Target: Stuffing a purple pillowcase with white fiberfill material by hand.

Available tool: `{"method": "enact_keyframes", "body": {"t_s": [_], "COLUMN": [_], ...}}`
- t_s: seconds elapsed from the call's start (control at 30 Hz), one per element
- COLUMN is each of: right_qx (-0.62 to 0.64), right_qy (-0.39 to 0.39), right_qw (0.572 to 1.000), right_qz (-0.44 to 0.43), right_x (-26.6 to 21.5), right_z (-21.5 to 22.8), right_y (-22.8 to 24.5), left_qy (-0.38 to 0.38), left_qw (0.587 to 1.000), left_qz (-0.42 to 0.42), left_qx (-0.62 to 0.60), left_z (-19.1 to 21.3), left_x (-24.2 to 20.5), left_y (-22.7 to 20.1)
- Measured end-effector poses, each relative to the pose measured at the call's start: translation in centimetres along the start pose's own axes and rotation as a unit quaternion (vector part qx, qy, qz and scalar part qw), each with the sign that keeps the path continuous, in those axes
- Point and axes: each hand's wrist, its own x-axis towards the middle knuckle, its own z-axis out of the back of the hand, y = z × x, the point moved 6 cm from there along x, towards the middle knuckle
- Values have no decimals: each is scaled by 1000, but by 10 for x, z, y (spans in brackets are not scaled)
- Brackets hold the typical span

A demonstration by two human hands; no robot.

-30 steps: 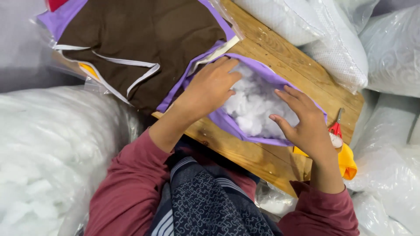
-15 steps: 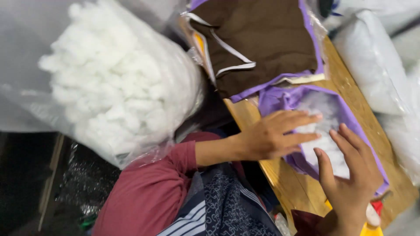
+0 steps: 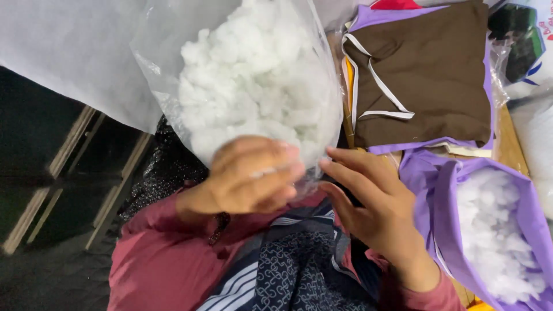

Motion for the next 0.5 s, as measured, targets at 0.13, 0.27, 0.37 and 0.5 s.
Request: {"method": "enact_keyframes", "body": {"t_s": [0.13, 0.27, 0.37, 0.5], "right_qx": [33, -78, -166, -323], "right_qy": [51, 100, 136, 159], "right_qw": [998, 992, 976, 932], "right_qz": [-3, -14, -47, -44], "right_x": [39, 80, 107, 131], "right_z": [-66, -120, -155, -193], "right_y": [-29, -71, -96, -128], "left_qy": [66, 222, 243, 219], "left_qw": [977, 919, 905, 906], "left_qz": [200, 325, 346, 346], "left_qx": [8, 37, 42, 104], "left_z": [26, -1, -20, -32], "left_x": [21, -26, -45, -63], "left_y": [64, 122, 136, 147]}}
